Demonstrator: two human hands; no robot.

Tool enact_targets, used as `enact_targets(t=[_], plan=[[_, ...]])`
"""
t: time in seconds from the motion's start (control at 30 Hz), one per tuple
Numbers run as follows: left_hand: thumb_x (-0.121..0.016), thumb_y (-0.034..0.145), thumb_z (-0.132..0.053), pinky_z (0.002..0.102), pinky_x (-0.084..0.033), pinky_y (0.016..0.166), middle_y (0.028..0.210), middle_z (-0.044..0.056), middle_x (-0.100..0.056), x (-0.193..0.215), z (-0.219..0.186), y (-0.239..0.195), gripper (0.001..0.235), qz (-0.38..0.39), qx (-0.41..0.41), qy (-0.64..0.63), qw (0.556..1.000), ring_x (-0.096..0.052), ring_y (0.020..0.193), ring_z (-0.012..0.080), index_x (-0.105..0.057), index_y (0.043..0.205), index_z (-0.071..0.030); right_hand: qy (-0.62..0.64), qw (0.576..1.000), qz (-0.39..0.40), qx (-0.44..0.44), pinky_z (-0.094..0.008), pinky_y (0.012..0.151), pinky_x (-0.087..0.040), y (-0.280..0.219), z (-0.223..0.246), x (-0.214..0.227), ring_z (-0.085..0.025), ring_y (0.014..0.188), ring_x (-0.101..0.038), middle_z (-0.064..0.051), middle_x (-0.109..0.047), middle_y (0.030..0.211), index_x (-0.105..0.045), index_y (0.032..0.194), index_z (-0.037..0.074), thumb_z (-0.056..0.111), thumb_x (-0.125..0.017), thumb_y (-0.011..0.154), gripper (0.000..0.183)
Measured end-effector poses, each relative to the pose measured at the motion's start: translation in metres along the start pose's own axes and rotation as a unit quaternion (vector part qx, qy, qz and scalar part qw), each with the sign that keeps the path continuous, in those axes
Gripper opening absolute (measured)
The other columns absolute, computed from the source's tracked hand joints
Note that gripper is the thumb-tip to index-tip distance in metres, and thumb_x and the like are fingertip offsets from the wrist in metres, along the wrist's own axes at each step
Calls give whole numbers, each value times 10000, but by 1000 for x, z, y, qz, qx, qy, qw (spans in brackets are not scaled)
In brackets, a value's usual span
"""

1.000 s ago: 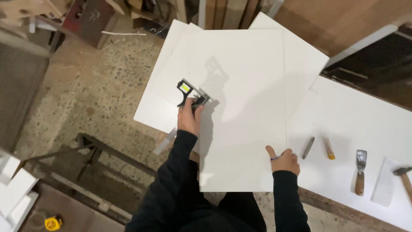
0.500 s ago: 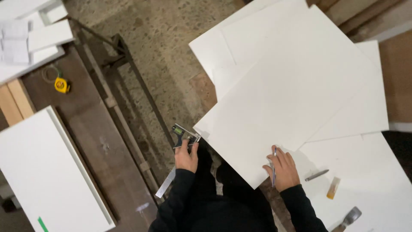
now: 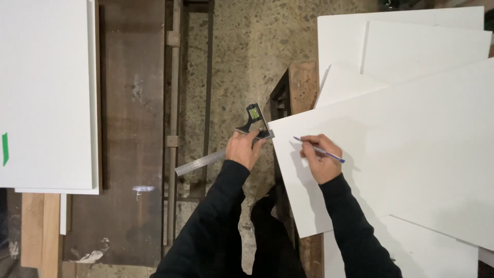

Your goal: Measuring and marking dimensions on white wooden panels using a tape measure and a combination square.

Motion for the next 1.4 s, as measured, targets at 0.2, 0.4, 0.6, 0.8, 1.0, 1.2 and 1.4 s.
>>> enact_targets(t=[0.2, 0.4, 0.6, 0.8, 1.0, 1.2, 1.4], plan=[[-755, 891, -333, 533, -514, 784, 786, 198, -714, 18, -4, 21, 385, 28, 24, -27, 999, -620, 923, 411, -752, 1156, -55, -5, 1000, 4, -1, -257, 649, -583, 26, -20, -37, -120, 737, -699, -72, -715, 910, -675, 1069, -47, 62, -675, 976, 144], [-791, 832, -333, 527, -511, 730, 788, 236, -652, 28, -9, 22, 390, 2, 41, -32, 999, -619, 857, 422, -777, 1150, -107, 4, 1000, -15, 20, -244, 665, -555, 24, -39, -48, -122, 759, -687, -77, -710, 927, -675, 1087, -54, 43, -673, 985, 140], [-766, 875, -348, 520, -500, 740, 684, 174, -682, 24, -10, 23, 365, 25, 28, -26, 999, -617, 845, 385, -754, 1120, -78, -39, 997, -12, 60, -242, 688, -571, 23, -14, -53, -143, 815, -737, -102, -724, 945, -682, 1098, -63, 21, -667, 993, 136], [-766, 888, -367, 517, -521, 760, 749, 192, -700, 24, -9, 27, 320, 36, 5, -11, 999, -639, 883, 410, -764, 1052, -92, -33, 998, -7, 58, -243, 715, -584, 22, -15, -54, -154, 838, -753, -119, -741, 975, -679, 1105, -68, 1, -647, 992, 136], [-763, 870, -378, 532, -528, 746, 787, 222, -697, 25, -8, 28, 348, 36, 5, -15, 999, -649, 895, 431, -764, 1066, -91, -63, 995, -6, 80, -237, 674, -578, 23, -6, -55, -145, 829, -752, -122, -739, 972, -688, 1098, -62, -5, -656, 987, 129], [-761, 888, -377, 531, -527, 766, 804, 204, -711, 24, -9, 28, 334, 43, 9, -10, 999, -649, 897, 420, -766, 1058, -89, -124, 987, -5, 99, -246, 618, -519, 23, 10, -59, -132, 735, -690, -108, -751, 966, -734, 1107, -28, 4, -692, 967, 150], [-765, 875, -355, 524, -527, 761, 773, 199, -705, 25, -9, 28, 347, 40, 9, -31, 999, -642, 898, 418, -767, 1102, -92, -144, 982, 4, 126, -245, 676, -554, 19, 10, -61, -135, 790, -723, -109, -749, 996, -736, 1133, -14, 20, -700, 960, 180]])
Point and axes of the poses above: each hand's wrist, its own y-axis towards the middle knuckle, its own x-axis out of the back of the hand, z = x × y, the point moved 7 cm from there along y, towards the middle knuckle
